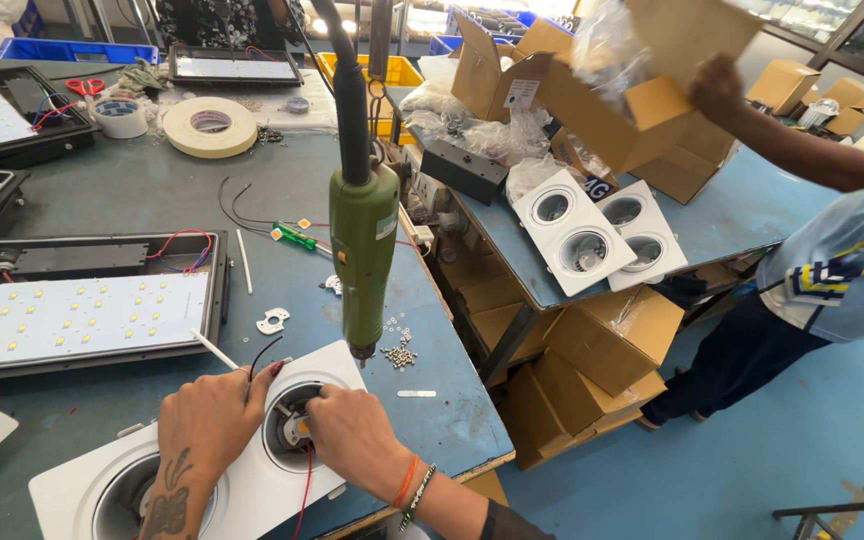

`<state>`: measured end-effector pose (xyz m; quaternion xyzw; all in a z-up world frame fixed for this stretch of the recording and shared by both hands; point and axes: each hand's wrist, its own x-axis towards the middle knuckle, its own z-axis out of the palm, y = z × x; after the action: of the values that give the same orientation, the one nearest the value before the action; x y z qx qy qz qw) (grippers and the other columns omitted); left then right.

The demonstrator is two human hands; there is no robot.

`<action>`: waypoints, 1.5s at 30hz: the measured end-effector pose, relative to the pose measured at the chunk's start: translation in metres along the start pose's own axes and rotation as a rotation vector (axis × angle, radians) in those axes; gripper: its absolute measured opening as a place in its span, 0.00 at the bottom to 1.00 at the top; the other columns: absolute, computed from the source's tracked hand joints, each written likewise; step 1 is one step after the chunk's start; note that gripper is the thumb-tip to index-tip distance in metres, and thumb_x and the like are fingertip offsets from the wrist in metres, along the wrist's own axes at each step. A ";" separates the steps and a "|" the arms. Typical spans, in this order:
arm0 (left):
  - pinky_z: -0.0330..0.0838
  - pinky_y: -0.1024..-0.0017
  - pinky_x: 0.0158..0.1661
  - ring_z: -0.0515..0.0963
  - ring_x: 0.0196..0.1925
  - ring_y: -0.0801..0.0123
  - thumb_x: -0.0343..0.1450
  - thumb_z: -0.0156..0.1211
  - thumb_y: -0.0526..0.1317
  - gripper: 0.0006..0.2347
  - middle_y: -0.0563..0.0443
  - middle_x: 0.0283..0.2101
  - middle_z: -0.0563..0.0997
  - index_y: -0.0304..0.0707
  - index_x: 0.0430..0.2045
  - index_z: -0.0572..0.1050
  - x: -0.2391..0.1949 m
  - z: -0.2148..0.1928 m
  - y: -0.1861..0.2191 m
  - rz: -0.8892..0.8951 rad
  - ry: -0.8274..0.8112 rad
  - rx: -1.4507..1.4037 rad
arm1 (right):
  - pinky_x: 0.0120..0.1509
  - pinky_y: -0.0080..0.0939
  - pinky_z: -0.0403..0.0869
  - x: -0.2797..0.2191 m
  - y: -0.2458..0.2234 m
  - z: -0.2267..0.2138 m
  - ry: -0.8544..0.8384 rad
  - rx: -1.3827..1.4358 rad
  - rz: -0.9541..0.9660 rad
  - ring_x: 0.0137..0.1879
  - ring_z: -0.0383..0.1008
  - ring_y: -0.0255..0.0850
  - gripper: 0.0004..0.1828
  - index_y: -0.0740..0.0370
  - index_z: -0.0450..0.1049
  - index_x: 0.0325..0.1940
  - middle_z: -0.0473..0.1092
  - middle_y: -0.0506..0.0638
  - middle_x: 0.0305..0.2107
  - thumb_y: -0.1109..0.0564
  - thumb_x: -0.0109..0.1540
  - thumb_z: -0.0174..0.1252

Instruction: The person assembles a dual-head LED light fixture. They connect wires to the internal components, secure the LED modules into the housing, and use a power drill to fasten screws. The finished unit is placed into a blue crate.

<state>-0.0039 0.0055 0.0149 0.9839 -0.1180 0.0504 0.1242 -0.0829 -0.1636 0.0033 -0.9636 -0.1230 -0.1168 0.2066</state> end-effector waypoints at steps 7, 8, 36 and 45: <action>0.75 0.55 0.29 0.83 0.27 0.48 0.73 0.46 0.61 0.24 0.42 0.20 0.81 0.45 0.19 0.80 -0.001 0.003 -0.003 0.031 0.027 -0.023 | 0.41 0.53 0.76 0.006 0.004 0.021 -0.019 -0.038 -0.011 0.36 0.77 0.60 0.03 0.69 0.75 0.27 0.73 0.64 0.31 0.65 0.52 0.61; 0.75 0.55 0.29 0.83 0.27 0.48 0.73 0.46 0.61 0.24 0.42 0.20 0.81 0.45 0.19 0.80 0.000 0.004 -0.003 0.038 0.034 -0.027 | 0.42 0.53 0.77 0.006 0.005 0.024 0.011 -0.035 -0.025 0.36 0.77 0.60 0.02 0.69 0.75 0.27 0.73 0.64 0.31 0.66 0.52 0.61; 0.75 0.55 0.31 0.83 0.29 0.48 0.73 0.48 0.61 0.23 0.44 0.22 0.82 0.45 0.20 0.82 0.012 0.003 -0.008 0.012 0.041 -0.078 | 0.47 0.36 0.81 -0.024 -0.016 -0.093 0.295 0.794 -0.253 0.42 0.82 0.38 0.05 0.66 0.79 0.37 0.78 0.51 0.37 0.70 0.59 0.65; 0.74 0.53 0.28 0.83 0.27 0.47 0.73 0.47 0.60 0.23 0.43 0.21 0.81 0.45 0.21 0.81 0.010 0.007 -0.008 0.041 0.088 -0.082 | 0.50 0.38 0.78 -0.017 -0.027 -0.045 0.119 0.526 -0.538 0.46 0.81 0.44 0.08 0.63 0.76 0.40 0.79 0.48 0.41 0.68 0.59 0.66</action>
<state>0.0082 0.0088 0.0078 0.9722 -0.1343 0.0913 0.1685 -0.1144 -0.1625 0.0482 -0.8024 -0.3853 -0.1871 0.4155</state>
